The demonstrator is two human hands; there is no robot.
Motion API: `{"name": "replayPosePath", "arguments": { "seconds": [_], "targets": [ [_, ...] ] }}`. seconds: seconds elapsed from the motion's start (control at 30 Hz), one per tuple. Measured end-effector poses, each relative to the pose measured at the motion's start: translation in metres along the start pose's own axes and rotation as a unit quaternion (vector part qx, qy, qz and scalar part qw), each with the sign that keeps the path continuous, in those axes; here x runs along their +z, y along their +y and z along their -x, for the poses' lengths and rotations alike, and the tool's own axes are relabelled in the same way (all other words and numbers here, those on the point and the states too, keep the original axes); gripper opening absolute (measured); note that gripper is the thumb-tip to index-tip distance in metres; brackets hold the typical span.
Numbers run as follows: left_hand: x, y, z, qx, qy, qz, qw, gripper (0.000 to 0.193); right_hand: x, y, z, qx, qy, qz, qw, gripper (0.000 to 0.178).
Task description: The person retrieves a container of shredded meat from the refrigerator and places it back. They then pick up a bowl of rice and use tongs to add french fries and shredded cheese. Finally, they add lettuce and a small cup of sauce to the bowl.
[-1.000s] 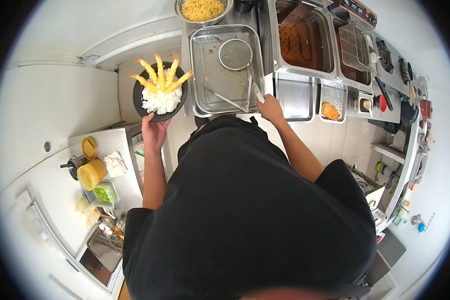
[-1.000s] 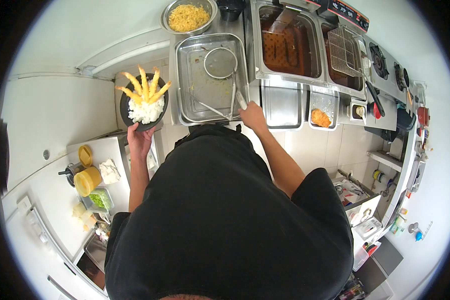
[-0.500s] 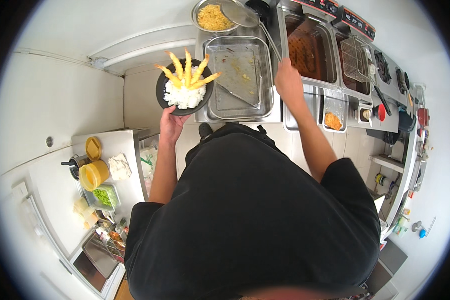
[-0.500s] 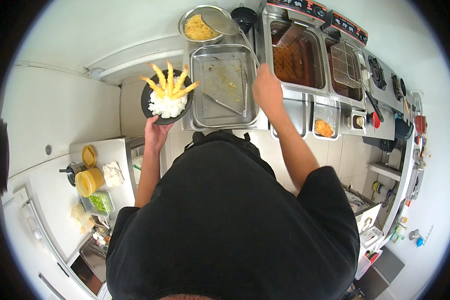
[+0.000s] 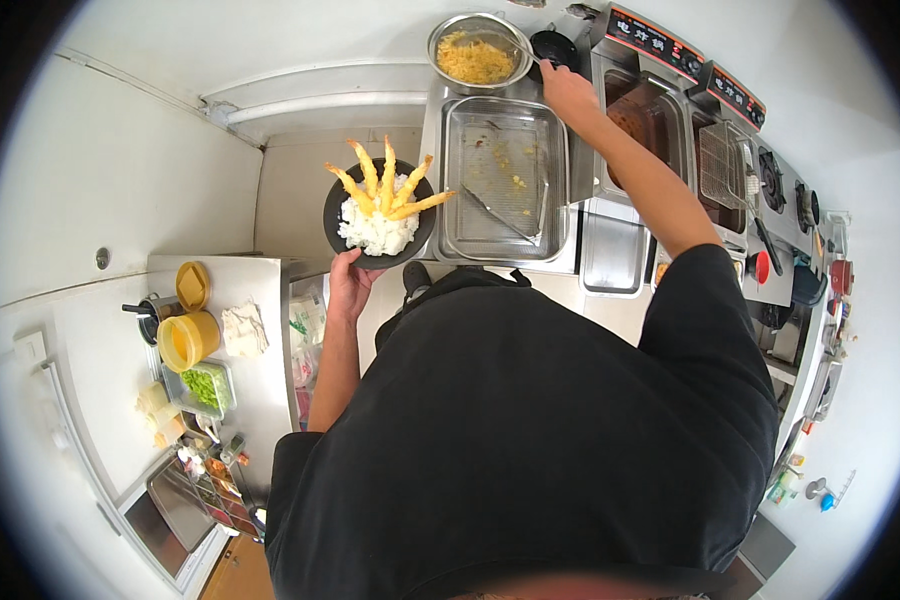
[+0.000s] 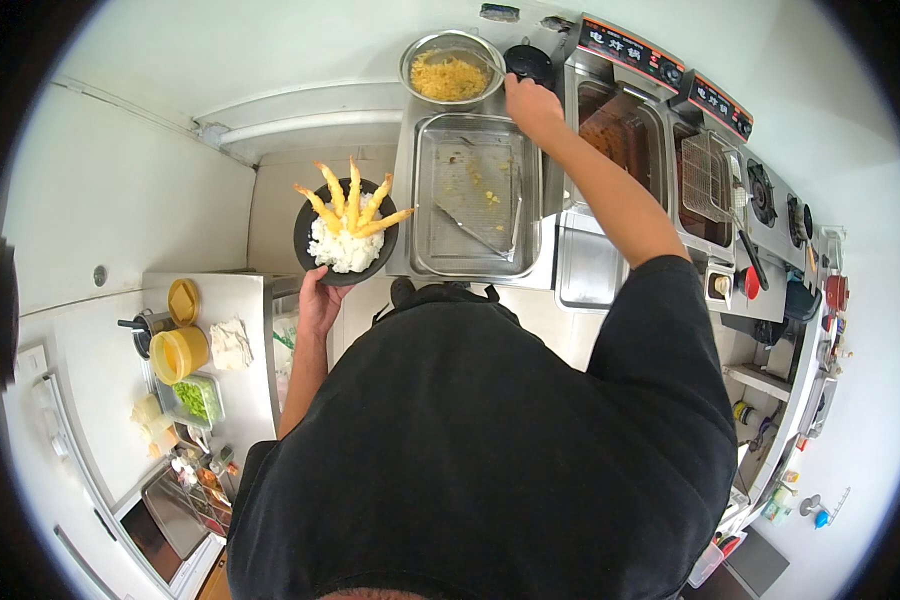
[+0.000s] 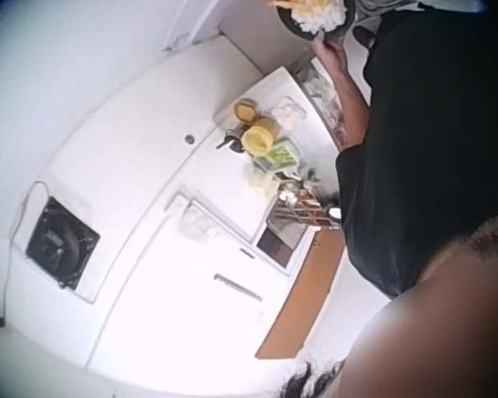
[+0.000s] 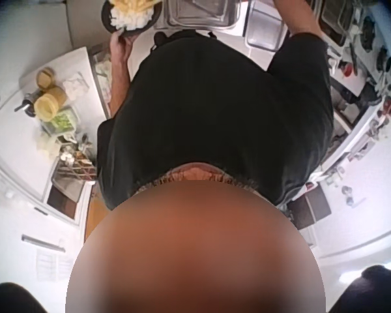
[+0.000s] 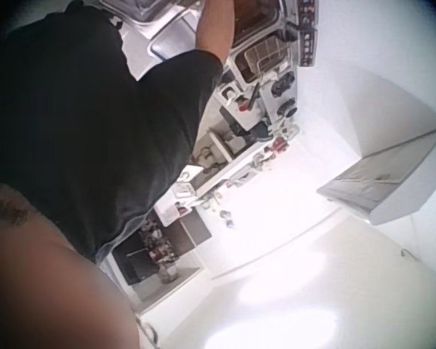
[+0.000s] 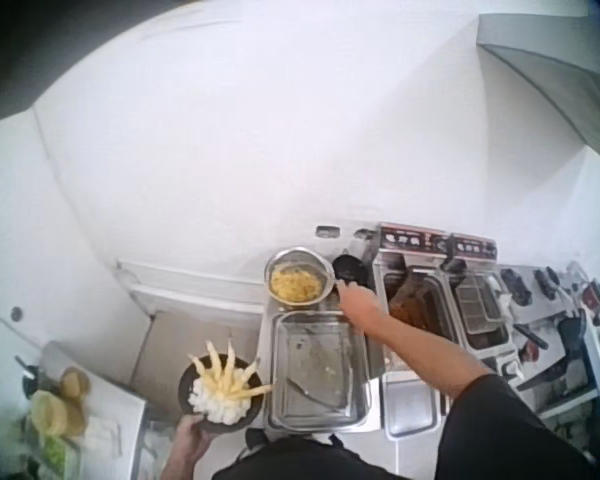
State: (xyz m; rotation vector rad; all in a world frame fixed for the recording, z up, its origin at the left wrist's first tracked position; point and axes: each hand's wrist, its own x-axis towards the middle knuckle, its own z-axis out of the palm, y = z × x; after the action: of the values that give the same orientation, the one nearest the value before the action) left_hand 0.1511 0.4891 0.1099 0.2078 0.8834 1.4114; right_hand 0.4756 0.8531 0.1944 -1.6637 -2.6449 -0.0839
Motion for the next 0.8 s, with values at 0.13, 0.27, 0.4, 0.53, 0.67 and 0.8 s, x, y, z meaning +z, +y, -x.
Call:
{"name": "replayPosePath", "arguments": {
  "seconds": [0.13,0.27,0.4,0.53,0.67,0.8],
  "targets": [
    [-0.003,-0.001,-0.003,-0.014,0.03,0.015,0.999,0.052,-0.012,0.018,-0.004,-0.005,-0.011,0.01,1.0,0.022],
    [-0.008,0.004,-0.011,-0.013,0.009,0.017,1.0,0.052,-0.019,0.008,-0.009,0.055,-0.017,-0.013,0.998,0.022],
    [-0.011,0.011,-0.017,-0.004,-0.005,0.002,1.0,0.052,-0.022,-0.014,-0.005,0.072,-0.051,-0.032,0.996,0.025],
    [-0.011,0.013,-0.019,0.005,-0.002,0.005,1.0,0.052,-0.02,-0.019,-0.012,0.139,-0.086,-0.109,0.981,0.027],
    [-0.01,0.014,-0.019,0.006,0.013,0.013,1.0,0.05,-0.007,-0.014,-0.028,0.169,-0.197,-0.231,0.938,0.025],
    [-0.012,0.017,-0.02,-0.006,-0.001,0.005,1.0,0.053,0.01,-0.011,-0.034,0.228,-0.2,-0.37,0.878,0.024]
  ]
}}
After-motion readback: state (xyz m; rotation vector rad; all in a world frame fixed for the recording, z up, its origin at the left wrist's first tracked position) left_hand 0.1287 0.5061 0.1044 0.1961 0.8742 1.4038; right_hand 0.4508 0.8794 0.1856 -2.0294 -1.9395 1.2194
